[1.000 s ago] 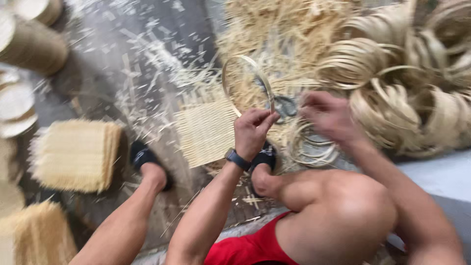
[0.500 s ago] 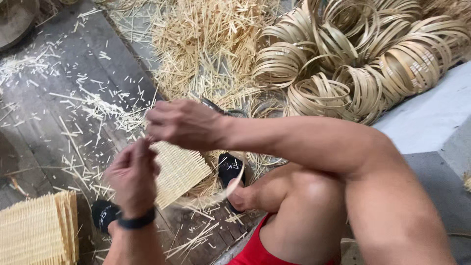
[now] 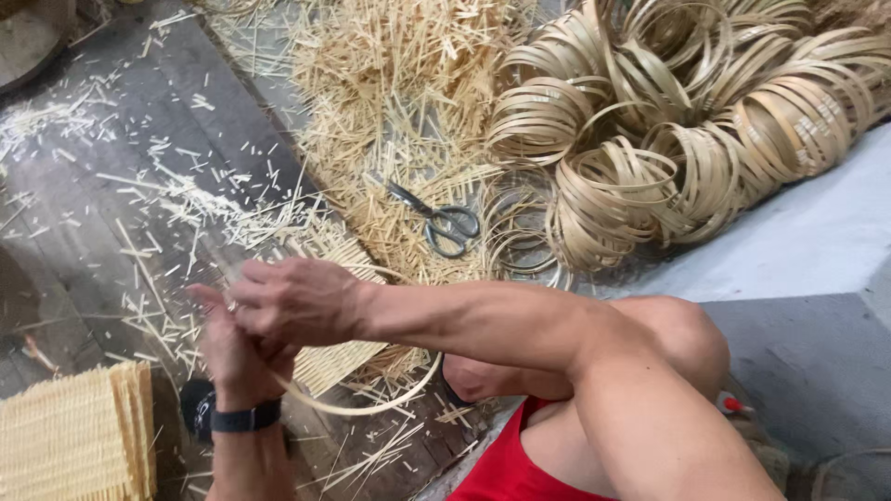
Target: The person sits on the floor of a basket workshop and trims the protruding ends of woven bamboo strips on square woven panels, using scissors and a round wooden form as a guide. They work through a stack of panels one at a time, cutting off excess strip ends and setting finished panels aside.
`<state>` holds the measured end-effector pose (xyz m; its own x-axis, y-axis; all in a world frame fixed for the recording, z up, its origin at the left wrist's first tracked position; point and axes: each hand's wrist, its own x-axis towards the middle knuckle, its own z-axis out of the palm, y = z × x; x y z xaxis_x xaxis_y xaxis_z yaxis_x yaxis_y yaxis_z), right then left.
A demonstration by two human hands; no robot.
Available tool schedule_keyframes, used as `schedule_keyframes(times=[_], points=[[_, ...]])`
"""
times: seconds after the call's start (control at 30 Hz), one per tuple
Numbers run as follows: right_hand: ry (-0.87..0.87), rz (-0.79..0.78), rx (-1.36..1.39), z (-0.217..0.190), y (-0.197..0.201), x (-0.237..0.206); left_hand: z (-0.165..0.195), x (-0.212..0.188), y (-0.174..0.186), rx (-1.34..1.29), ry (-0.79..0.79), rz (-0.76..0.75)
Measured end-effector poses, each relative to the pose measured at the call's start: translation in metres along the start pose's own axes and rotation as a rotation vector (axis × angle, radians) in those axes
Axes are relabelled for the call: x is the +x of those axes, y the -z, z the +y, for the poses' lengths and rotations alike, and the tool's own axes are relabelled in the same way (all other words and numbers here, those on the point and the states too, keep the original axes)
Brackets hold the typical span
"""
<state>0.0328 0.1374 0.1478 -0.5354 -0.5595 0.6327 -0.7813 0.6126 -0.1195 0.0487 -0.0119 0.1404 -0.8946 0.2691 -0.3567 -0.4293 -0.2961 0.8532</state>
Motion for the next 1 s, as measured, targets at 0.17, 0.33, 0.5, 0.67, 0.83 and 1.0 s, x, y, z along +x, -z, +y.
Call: schedule_keyframes(times=[0.17, 0.33, 0.5, 0.67, 0.83, 1.0], points=[[-0.626, -0.091, 0.465, 0.061, 0.016, -0.008, -0.017, 0.024, 0.019, -0.358, -0.037, -0.053], [-1.222, 0.132, 1.583, 0.096, 0.014, -0.048, -0.017, 0.039, 0.044, -0.620, -0.322, 0.164], [-1.259, 0.022, 1.805, 0.087, -0.004, -0.061, 0.016, 0.044, 0.069, -0.315, 0.050, -0.186], [-1.307, -0.032, 1.832, 0.085, -0.020, -0.063, 0.025, 0.051, 0.067, -0.001, 0.186, 0.073], [-1.310, -0.183, 1.799, 0.091, -0.038, -0.074, 0.010, 0.057, 0.069, 0.050, 0.277, 0.090], [-1.406, -0.265, 1.654, 0.088, -0.044, -0.075, -0.005, 0.059, 0.082, 0.053, 0.268, 0.135]])
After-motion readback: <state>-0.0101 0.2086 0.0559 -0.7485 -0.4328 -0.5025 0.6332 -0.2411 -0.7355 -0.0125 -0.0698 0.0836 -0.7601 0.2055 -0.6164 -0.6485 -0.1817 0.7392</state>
